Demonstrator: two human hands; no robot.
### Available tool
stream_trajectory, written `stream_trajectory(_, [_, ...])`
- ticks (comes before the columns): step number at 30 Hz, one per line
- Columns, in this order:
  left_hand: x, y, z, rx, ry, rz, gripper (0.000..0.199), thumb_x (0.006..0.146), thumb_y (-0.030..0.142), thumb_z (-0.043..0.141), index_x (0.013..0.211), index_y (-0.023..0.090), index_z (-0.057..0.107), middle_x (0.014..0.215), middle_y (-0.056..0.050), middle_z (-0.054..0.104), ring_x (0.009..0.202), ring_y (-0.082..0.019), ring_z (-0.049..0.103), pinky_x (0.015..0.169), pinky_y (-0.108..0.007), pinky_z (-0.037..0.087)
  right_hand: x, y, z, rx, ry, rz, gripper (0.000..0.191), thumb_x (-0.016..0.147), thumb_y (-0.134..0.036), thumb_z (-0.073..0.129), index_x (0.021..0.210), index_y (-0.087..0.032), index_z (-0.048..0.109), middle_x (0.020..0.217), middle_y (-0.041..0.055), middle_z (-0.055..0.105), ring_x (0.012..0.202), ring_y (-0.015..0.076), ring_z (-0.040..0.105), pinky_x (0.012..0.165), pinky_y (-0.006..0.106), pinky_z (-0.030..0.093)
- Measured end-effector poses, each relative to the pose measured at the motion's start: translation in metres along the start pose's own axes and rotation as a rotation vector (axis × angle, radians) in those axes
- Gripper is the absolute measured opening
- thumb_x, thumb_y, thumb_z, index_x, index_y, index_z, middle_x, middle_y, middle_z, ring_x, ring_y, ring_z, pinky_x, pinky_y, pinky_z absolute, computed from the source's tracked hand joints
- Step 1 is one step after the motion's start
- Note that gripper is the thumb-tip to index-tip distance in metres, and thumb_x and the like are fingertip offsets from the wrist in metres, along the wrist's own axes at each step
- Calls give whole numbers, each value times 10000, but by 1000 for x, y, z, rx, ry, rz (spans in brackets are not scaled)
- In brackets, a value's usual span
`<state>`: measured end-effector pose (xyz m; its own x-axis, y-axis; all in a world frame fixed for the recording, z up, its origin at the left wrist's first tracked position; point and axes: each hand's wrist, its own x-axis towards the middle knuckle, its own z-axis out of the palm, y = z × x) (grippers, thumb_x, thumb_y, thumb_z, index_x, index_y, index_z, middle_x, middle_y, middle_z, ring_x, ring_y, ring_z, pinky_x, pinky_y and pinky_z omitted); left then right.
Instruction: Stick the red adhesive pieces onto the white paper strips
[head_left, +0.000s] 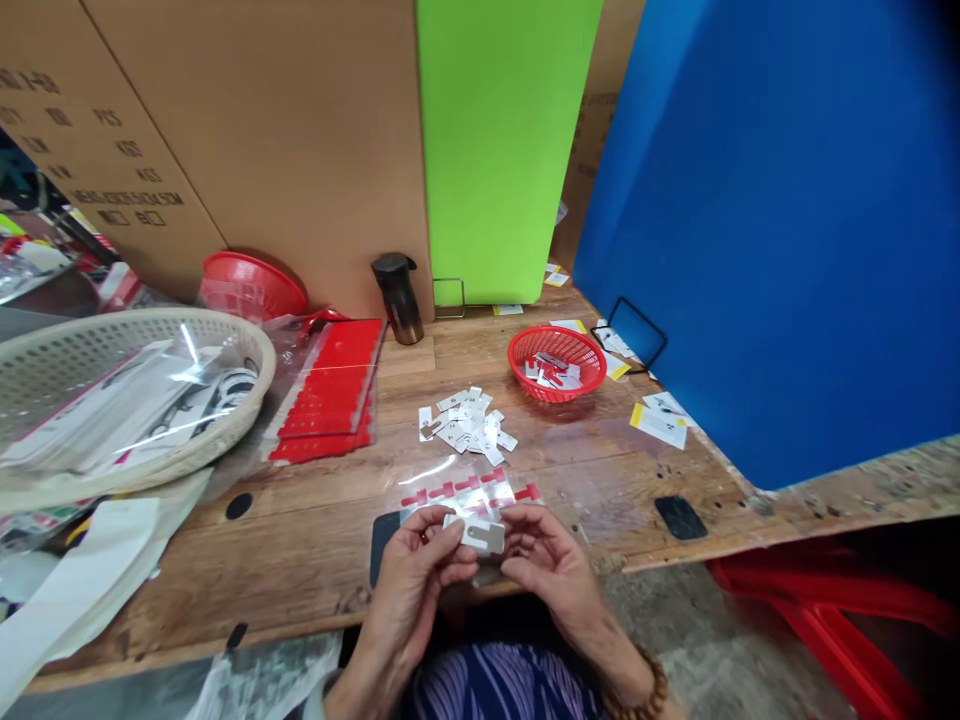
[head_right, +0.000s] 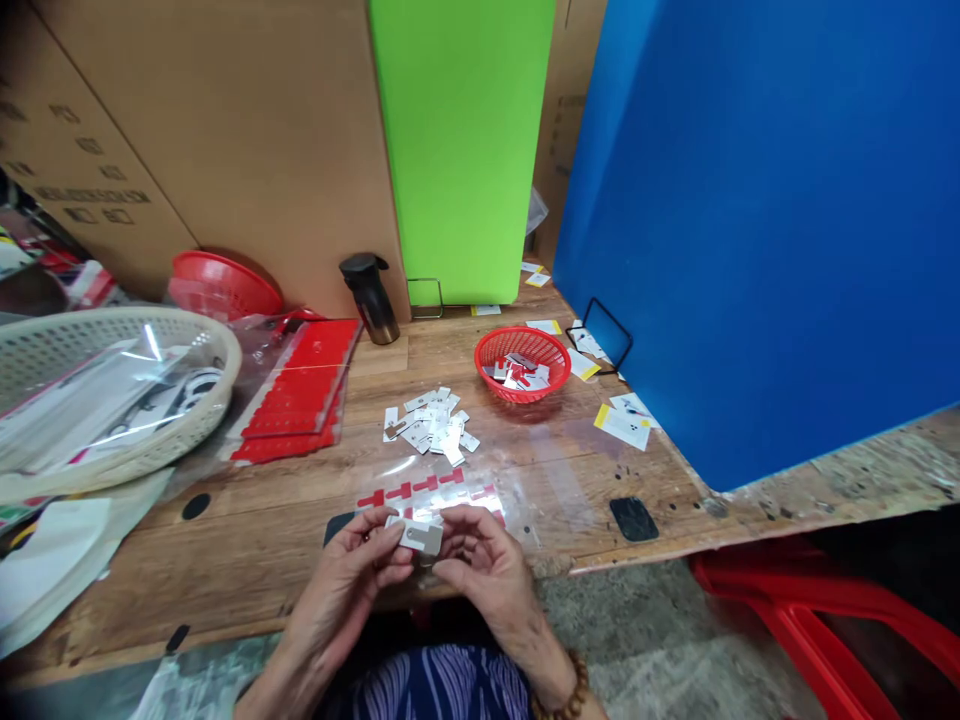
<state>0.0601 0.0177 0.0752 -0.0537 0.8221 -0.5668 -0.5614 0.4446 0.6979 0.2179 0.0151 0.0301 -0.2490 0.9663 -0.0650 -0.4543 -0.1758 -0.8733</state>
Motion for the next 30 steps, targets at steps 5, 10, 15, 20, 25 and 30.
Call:
stream_trajectory(5, [-2, -4, 2, 81, -37, 27, 414, 573, 237, 816, 848, 144, 520, 505, 42, 591, 424, -85, 575, 445, -176, 512, 2, 0, 5, -66, 59, 11, 246, 702, -195, 744, 917, -233, 631, 832, -30, 674, 782, 101, 617, 736, 202, 464])
stream_trajectory(10, [-3, 0, 0, 146, -107, -87, 417, 572, 269, 819, 846, 127, 539, 542, -10, 647, 450, -86, 598, 482, -169, 517, 2, -2, 3, -74, 33, 73, 222, 699, -218, 750, 887, -206, 631, 809, -32, 661, 757, 83, 608, 704, 175, 461])
stream_trajectory(15, [-4, 2, 1, 209, -182, -166, 383, 531, 275, 838, 746, 94, 577, 531, -43, 657, 444, -90, 599, 474, -169, 515, -3, -2, -2, -40, -39, 125, 225, 719, -226, 732, 912, -204, 618, 777, -34, 637, 704, 77, 589, 645, 176, 471])
stream_trajectory(20, [-2, 1, 2, 287, -219, -173, 377, 528, 312, 833, 703, 97, 577, 487, -50, 651, 392, -93, 582, 433, -162, 486, -7, 0, -3, -85, -35, 120, 164, 748, -228, 698, 886, -201, 613, 728, -45, 605, 652, 62, 557, 621, 166, 450])
stream_trajectory(25, [2, -4, -1, 303, -204, -209, 393, 547, 328, 821, 749, 116, 559, 485, -28, 648, 390, -81, 578, 430, -141, 461, -15, -7, -15, -311, 5, 89, 378, 722, -223, 704, 1083, -234, 596, 865, -15, 616, 710, 89, 553, 686, 211, 460])
stream_trajectory(30, [16, -9, 2, 313, -161, -134, 410, 585, 315, 801, 842, 143, 531, 544, -26, 680, 446, -90, 618, 478, -139, 474, -18, -25, -48, -742, 318, 33, 200, 840, -315, 547, 997, -205, 604, 856, 22, 616, 733, 139, 561, 687, 267, 452])
